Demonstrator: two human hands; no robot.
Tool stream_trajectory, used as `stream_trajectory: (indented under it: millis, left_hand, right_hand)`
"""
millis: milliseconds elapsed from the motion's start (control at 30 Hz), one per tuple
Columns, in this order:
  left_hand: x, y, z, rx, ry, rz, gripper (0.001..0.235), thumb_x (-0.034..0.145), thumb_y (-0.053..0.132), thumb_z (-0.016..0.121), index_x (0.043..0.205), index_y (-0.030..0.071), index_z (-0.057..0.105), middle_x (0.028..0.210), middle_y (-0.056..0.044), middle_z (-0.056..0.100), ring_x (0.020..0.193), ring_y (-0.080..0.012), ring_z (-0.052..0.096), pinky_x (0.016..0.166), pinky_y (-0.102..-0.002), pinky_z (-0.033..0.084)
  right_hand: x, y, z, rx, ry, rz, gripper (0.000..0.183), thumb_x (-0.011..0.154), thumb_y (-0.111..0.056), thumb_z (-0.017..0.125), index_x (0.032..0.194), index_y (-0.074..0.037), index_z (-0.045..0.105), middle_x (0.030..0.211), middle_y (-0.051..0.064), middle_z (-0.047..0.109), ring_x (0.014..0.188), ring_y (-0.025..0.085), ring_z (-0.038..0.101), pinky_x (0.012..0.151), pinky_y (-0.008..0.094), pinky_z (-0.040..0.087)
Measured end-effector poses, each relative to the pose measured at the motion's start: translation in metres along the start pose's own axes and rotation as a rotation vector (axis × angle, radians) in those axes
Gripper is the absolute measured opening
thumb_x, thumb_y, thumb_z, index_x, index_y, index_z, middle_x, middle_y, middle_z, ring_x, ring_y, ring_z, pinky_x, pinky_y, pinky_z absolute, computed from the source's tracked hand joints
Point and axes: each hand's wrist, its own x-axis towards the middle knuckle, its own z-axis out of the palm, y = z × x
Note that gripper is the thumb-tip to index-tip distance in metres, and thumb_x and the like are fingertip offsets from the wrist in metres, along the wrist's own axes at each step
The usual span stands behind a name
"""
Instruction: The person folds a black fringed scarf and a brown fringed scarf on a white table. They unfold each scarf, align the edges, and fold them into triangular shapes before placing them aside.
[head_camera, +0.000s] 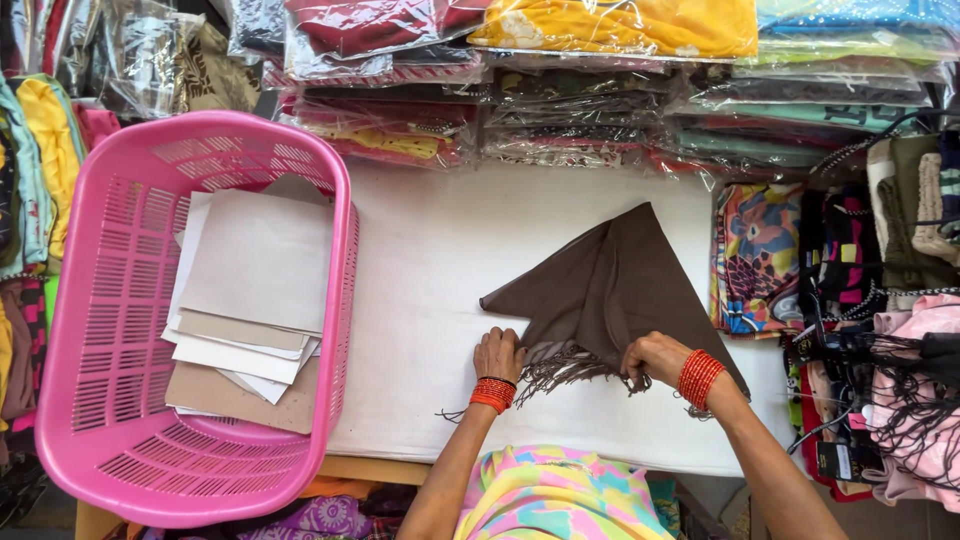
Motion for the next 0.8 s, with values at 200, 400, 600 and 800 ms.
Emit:
stream_trajectory:
  millis: [200, 400, 600, 800]
  left_hand:
    - [0.015, -0.006, -0.012, -0.044, 0.014, 0.033, 0.018, 0.081, 0.018, 0.077, 0.090, 0.005, 0.069, 0.091, -0.011, 0.070, 0.089, -0.0326, 0.067, 0.079, -0.048, 0.050]
    - [0.028, -0.015, -0.028, -0.388, -0.128, -0.239, 0.013, 0.092, 0.018, 0.069, 0.099, 0.007, 0.071, 0.070, -0.011, 0.074, 0.063, -0.0255, 0.072, 0.061, -0.040, 0.054]
    - [0.032, -0.006, -0.040, -0.401, -0.122, -0.232, 0.016, 0.096, 0.020, 0.066, 0.101, 0.005, 0.068, 0.068, -0.010, 0.070, 0.060, -0.0245, 0.067, 0.059, -0.039, 0.051]
    - [0.046, 0.007, -0.055, -0.480, 0.021, -0.076, 0.018, 0.097, 0.020, 0.066, 0.102, 0.003, 0.066, 0.077, -0.012, 0.073, 0.066, -0.0237, 0.069, 0.063, -0.037, 0.053]
  right_hand:
    - [0.005, 0.004, 0.005, 0.027, 0.054, -0.126, 0.017, 0.082, 0.006, 0.064, 0.083, -0.003, 0.079, 0.100, 0.006, 0.080, 0.083, 0.021, 0.076, 0.074, 0.031, 0.061]
    - [0.005, -0.003, 0.003, 0.072, 0.067, -0.096, 0.019, 0.080, 0.010, 0.064, 0.084, -0.002, 0.079, 0.098, 0.008, 0.081, 0.083, 0.021, 0.078, 0.074, 0.031, 0.062]
    - [0.006, -0.014, 0.002, 0.056, 0.092, -0.120, 0.028, 0.077, 0.014, 0.063, 0.090, -0.004, 0.080, 0.097, 0.008, 0.080, 0.085, 0.022, 0.077, 0.076, 0.032, 0.062]
    - [0.017, -0.062, -0.014, -0.094, 0.030, -0.086, 0.029, 0.081, 0.012, 0.062, 0.093, -0.008, 0.079, 0.094, 0.009, 0.079, 0.085, 0.022, 0.076, 0.077, 0.036, 0.059]
